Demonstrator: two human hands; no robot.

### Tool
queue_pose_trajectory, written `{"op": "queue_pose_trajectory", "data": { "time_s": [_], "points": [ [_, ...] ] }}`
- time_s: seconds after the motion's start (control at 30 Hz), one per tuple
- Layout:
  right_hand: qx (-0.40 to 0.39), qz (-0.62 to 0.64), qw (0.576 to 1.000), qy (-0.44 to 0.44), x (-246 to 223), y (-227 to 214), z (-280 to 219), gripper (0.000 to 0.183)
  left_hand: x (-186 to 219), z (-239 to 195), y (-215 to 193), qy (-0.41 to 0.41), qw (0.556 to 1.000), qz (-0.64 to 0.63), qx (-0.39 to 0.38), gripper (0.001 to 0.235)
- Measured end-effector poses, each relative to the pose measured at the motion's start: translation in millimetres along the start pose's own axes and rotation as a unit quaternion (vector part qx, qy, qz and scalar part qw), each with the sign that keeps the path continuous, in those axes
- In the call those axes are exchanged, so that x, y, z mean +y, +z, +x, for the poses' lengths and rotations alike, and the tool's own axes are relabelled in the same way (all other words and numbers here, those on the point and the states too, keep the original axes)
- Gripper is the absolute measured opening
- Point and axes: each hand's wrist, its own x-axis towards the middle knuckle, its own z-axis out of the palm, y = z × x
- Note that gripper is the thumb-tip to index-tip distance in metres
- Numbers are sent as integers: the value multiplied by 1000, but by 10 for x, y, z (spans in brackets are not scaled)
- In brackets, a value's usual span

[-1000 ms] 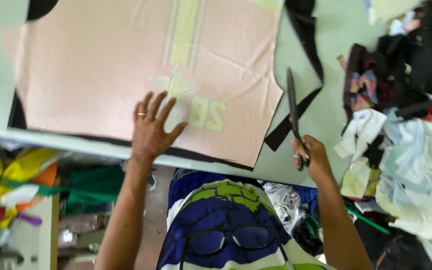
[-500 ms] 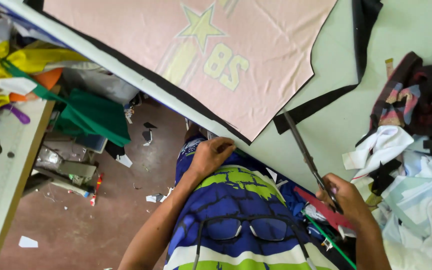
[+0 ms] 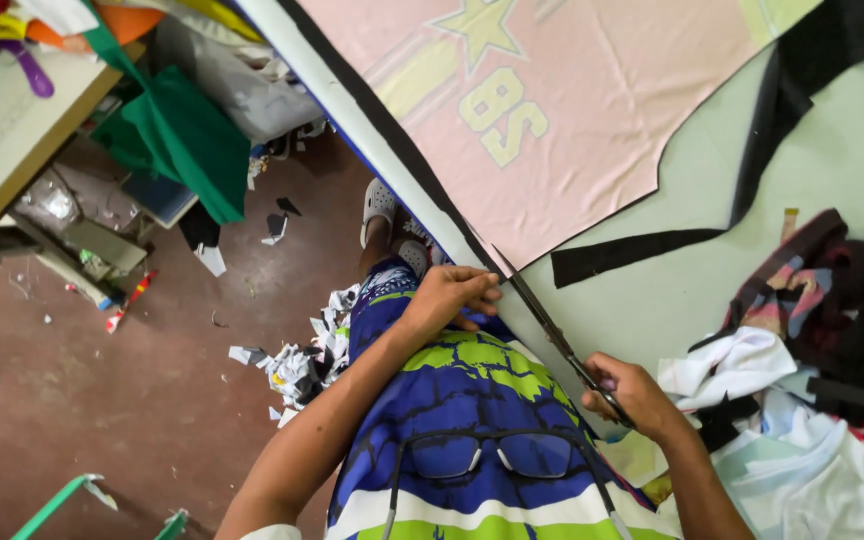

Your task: A worker uses large industrial scissors to cut out specific garment shapes from a piece of fabric on a cutting table.

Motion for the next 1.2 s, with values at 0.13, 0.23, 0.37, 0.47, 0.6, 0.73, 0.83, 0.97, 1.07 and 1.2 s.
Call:
{"op": "queue_pose_trajectory", "data": {
  "time_s": [0.13,0.23,0.37,0.47,0.6,0.73,0.83,0.97,1.07,1.2],
  "points": [
    [21,-69,988,-137,617,-63,397,67,-220,138,88,52,995,-90,9,47],
    [16,-84,987,-134,540,-65,423,70,-249,209,87,52,992,-110,18,32],
    [20,-113,983,-145,422,19,426,74,-280,202,82,73,991,-112,15,24],
    [32,-119,982,-145,404,70,463,72,-312,210,81,82,990,-114,15,22],
    [54,-138,980,-134,403,105,521,67,-329,210,63,82,989,-119,9,22],
    [67,-136,981,-124,318,177,442,63,-389,264,50,92,989,-111,3,22],
    [97,-146,976,-129,260,197,416,56,-394,268,43,97,990,-105,3,22],
    [107,-86,984,-117,206,209,410,50,-391,261,39,96,991,-98,1,19],
    [77,-57,989,-114,150,225,493,49,-400,267,19,97,991,-89,-3,17],
    [39,-44,988,-141,-14,279,681,55,-415,270,-8,93,993,-76,-10,17]
  ]
}}
